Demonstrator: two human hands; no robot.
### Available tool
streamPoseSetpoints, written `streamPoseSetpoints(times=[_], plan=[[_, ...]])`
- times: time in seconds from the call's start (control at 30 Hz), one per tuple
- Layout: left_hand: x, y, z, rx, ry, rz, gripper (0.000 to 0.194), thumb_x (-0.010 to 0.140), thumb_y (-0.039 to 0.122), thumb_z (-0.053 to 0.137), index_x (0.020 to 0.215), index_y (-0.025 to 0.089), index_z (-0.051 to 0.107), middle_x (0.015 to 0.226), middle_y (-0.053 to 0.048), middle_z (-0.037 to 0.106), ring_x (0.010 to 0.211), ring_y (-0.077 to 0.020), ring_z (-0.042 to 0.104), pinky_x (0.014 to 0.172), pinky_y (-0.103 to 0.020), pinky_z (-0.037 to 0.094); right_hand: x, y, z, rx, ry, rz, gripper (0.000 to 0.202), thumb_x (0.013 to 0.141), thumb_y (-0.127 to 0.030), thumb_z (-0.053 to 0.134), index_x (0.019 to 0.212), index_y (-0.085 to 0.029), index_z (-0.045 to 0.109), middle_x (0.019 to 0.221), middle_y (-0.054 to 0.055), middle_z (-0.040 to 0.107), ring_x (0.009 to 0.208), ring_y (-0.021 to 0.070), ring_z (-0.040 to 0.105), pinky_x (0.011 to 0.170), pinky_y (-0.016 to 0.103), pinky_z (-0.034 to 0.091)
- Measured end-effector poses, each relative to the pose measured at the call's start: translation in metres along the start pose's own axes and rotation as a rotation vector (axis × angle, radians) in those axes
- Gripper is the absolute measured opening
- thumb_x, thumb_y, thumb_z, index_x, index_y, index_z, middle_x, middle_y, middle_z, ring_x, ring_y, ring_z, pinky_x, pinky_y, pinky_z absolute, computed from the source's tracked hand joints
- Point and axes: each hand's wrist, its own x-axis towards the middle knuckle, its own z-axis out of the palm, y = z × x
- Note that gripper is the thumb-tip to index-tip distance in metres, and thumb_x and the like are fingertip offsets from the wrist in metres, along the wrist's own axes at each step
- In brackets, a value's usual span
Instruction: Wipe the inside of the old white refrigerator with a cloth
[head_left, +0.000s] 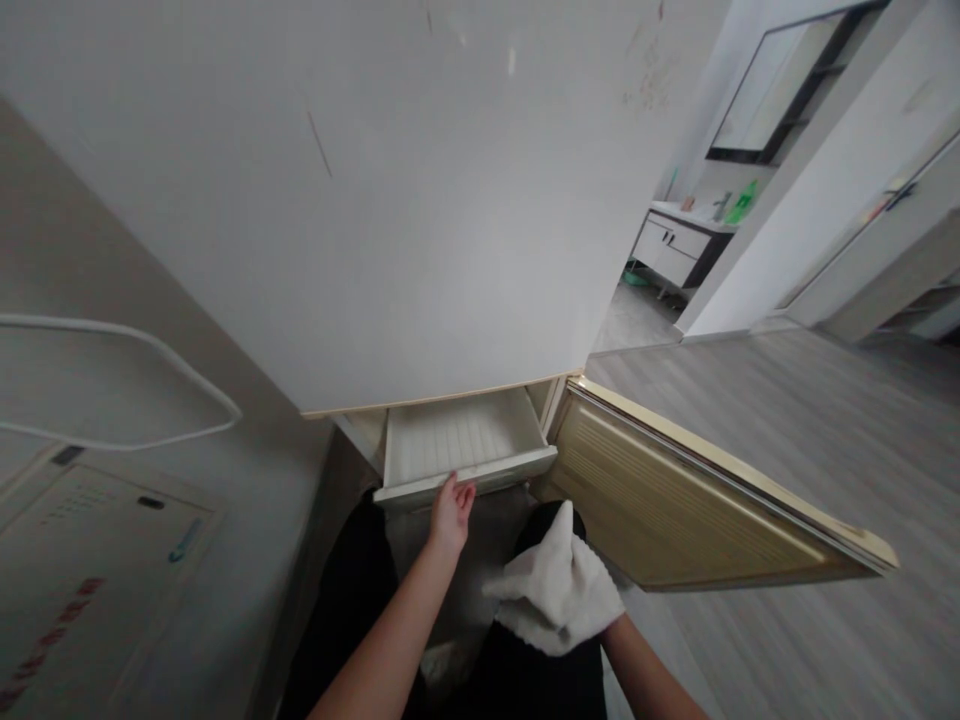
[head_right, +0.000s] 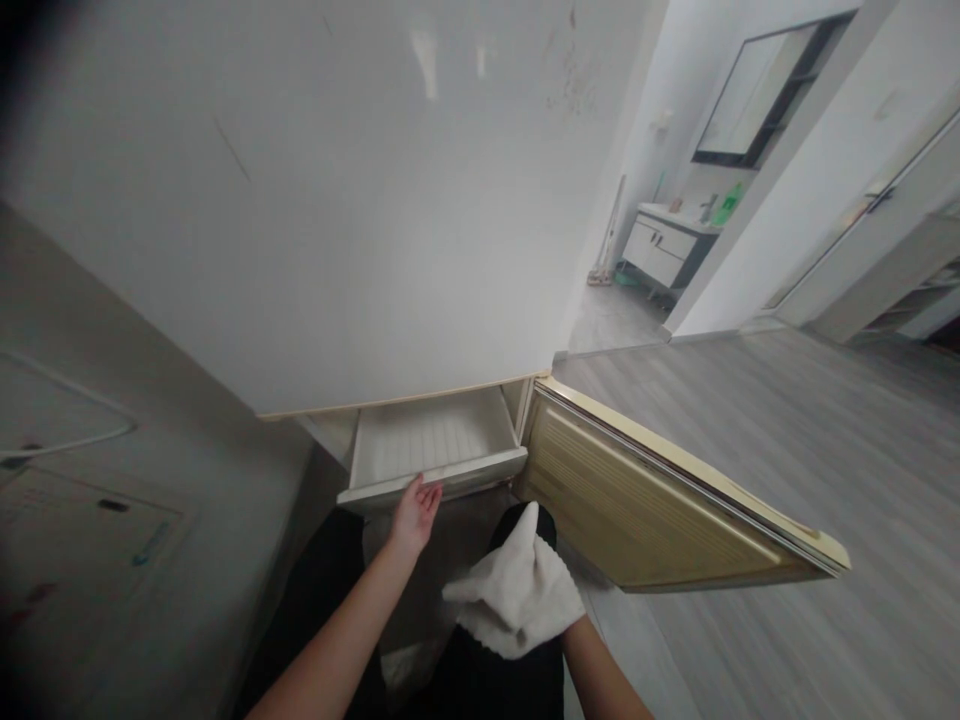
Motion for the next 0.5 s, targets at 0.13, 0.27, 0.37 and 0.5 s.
streamPoseSetpoints(times=[0.13,0.27,0.37,0.5], plan=[[-0.018,-0.018,-0.026,0.0,0.036,0.013,0.024,0.099,0.016,0.055,0.076,0.019,0.058,0.076,-0.003,0.061,0.07,-0.0087,0.065,0.072,-0.018,0.058,-0.007,0.012,0.007,0.026,0.001,0.052,0.056,0.085,-0.033,0.058,0.134,-0.009,0.068,0.125,0.022,0.07,0.115,0.041,0.069,0.1,0.048,0.056],[-0.024,-0.03,-0.039,0.003,0.019,0.017,0.022,0.099,0.016,0.056,0.077,0.018,0.06,0.081,-0.005,0.065,0.076,-0.0104,0.069,0.077,-0.021,0.059,-0.006,0.013,0.011,0.027,-0.011,0.027,0.06,0.081,-0.037,0.062,0.133,-0.007,0.069,0.129,0.024,0.068,0.12,0.0425,0.066,0.105,0.05,0.054],[-0.025,-0.034,-0.041,0.0,-0.002,0.011,0.021,0.099,0.015,0.056,0.079,0.018,0.061,0.086,-0.006,0.068,0.083,-0.0123,0.072,0.083,-0.025,0.06,-0.001,0.009,0.01,0.014,-0.046,0.021,0.065,0.077,-0.04,0.066,0.135,-0.011,0.067,0.13,0.022,0.068,0.119,0.0413,0.067,0.102,0.05,0.055],[-0.026,-0.032,-0.046,0.015,-0.04,-0.003,0.017,0.098,0.013,0.057,0.082,0.018,0.062,0.09,-0.008,0.071,0.09,-0.0163,0.075,0.09,-0.032,0.06,0.002,0.006,0.009,-0.01,-0.021,-0.022,0.076,0.07,-0.048,0.072,0.135,-0.009,0.066,0.128,0.021,0.069,0.117,0.0415,0.067,0.1,0.05,0.056]])
